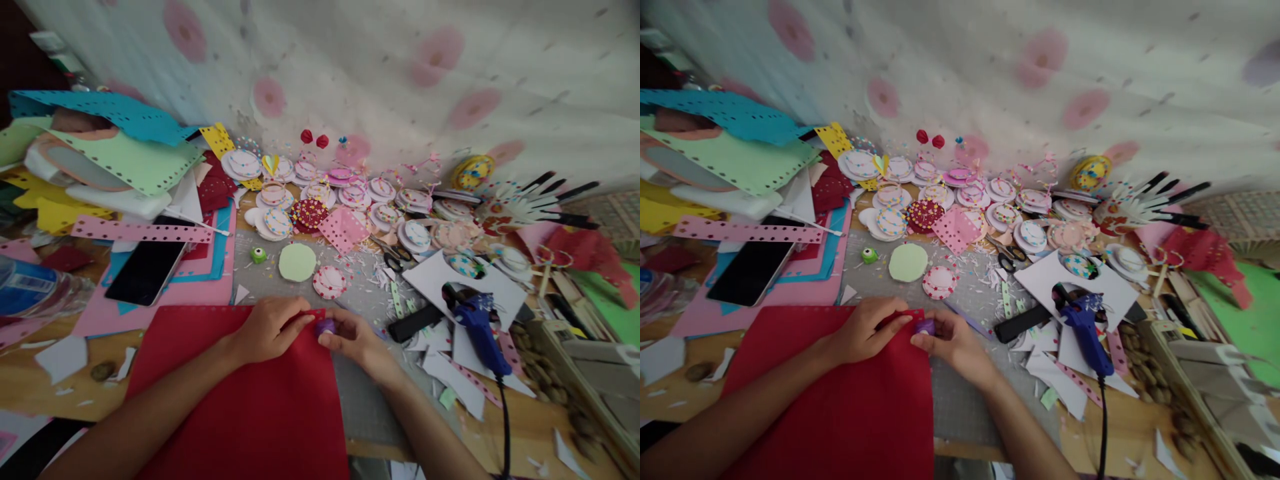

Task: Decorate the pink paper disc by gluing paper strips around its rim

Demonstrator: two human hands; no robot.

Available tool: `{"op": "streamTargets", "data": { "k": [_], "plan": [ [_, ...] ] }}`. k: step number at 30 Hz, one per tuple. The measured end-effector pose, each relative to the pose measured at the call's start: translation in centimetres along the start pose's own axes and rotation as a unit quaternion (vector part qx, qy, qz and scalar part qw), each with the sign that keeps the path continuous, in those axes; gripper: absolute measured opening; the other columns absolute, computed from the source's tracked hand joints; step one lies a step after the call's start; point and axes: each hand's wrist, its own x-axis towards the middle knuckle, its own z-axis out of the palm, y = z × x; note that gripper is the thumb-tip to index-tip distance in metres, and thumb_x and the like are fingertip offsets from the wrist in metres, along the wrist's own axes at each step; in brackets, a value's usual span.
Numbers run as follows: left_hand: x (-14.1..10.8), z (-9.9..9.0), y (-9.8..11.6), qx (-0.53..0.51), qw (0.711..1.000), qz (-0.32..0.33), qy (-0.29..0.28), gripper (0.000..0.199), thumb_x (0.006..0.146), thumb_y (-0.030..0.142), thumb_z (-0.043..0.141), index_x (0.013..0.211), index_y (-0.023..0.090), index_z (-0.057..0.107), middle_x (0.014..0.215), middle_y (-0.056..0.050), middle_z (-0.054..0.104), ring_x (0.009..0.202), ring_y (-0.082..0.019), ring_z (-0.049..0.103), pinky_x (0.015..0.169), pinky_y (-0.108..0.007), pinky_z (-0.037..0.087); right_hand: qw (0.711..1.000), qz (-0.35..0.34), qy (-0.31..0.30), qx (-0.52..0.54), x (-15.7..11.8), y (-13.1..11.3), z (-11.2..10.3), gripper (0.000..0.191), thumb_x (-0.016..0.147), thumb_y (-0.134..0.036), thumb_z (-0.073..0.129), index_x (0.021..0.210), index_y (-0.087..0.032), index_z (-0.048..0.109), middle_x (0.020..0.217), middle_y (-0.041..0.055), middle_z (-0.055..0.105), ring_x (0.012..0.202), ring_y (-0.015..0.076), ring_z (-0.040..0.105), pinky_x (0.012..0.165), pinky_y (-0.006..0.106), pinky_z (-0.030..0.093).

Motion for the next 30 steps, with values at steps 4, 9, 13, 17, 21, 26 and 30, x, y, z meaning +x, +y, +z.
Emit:
{"op": "streamTargets", "data": {
  "k": [4,9,13,17,21,26,30],
  "plan": [
    [0.0,0.0,0.1,0.004,1.000,0.004,-0.001,0.014,0.095,0.024,0.047,0.087,0.017,0.056,0.072,-0.001,0.063,0.066,-0.014,0.059,0.062,-0.024,0.040,1.000,-0.015,-0.001,-0.016,-0.1,-0.2,0.2,0.041,0.065,-0.047,0.080,0.088,-0.019,0.062,0.078,-0.0016,0.057,0.070,0.0121,0.050,0.065,0.025,0.038],
    [0.2,-0.1,0.3,0.000,1.000,0.008,-0.008,0.012,0.095,0.022,0.047,0.086,0.018,0.055,0.071,0.000,0.062,0.065,-0.013,0.059,0.062,-0.023,0.040,0.998,-0.041,0.013,-0.043,-0.3,-0.3,0.5,0.036,0.068,-0.046,0.077,0.082,-0.017,0.061,0.072,-0.0024,0.053,0.066,0.0113,0.045,0.060,0.024,0.034],
    [0.2,0.0,0.2,-0.002,1.000,0.018,-0.008,0.011,0.094,0.021,0.048,0.087,0.017,0.055,0.072,0.000,0.063,0.065,-0.013,0.059,0.062,-0.023,0.040,0.998,-0.046,0.024,-0.034,-0.2,0.0,0.6,0.033,0.068,-0.043,0.078,0.079,-0.017,0.060,0.071,-0.0029,0.052,0.065,0.0110,0.045,0.059,0.024,0.034],
    [0.1,0.0,-0.1,0.001,1.000,0.004,0.007,0.010,0.094,0.020,0.049,0.086,0.017,0.055,0.070,0.001,0.061,0.063,-0.012,0.058,0.062,-0.023,0.040,0.999,-0.031,0.015,-0.005,-0.2,0.1,0.3,0.037,0.068,-0.041,0.079,0.090,-0.018,0.061,0.079,-0.0018,0.055,0.071,0.0120,0.048,0.065,0.025,0.037],
    [0.0,-0.2,-0.1,0.002,0.999,0.013,0.032,0.006,0.093,0.019,0.051,0.088,0.018,0.054,0.071,0.002,0.062,0.064,-0.012,0.058,0.062,-0.022,0.041,0.999,-0.011,-0.036,0.005,-0.4,0.0,-0.1,0.034,0.070,-0.041,0.077,0.089,-0.018,0.061,0.078,-0.0024,0.055,0.070,0.0104,0.048,0.064,0.024,0.035],
    [0.1,-0.4,0.1,0.006,0.998,0.031,0.056,0.005,0.091,0.017,0.053,0.087,0.018,0.054,0.070,0.002,0.062,0.062,-0.011,0.059,0.060,-0.021,0.042,0.998,0.025,-0.063,-0.002,-1.0,-0.3,-0.4,0.033,0.069,-0.039,0.079,0.088,-0.018,0.061,0.075,-0.0033,0.056,0.065,0.0090,0.047,0.060,0.022,0.036],
    [0.2,-0.3,0.1,0.018,0.996,0.043,0.078,0.004,0.091,0.016,0.054,0.087,0.018,0.054,0.071,0.001,0.064,0.062,-0.011,0.060,0.060,-0.021,0.043,0.998,0.032,-0.055,0.001,-1.1,-0.5,-0.3,0.032,0.069,-0.037,0.079,0.090,-0.018,0.063,0.077,-0.0027,0.059,0.067,0.0091,0.049,0.062,0.023,0.038]
  ]
}}
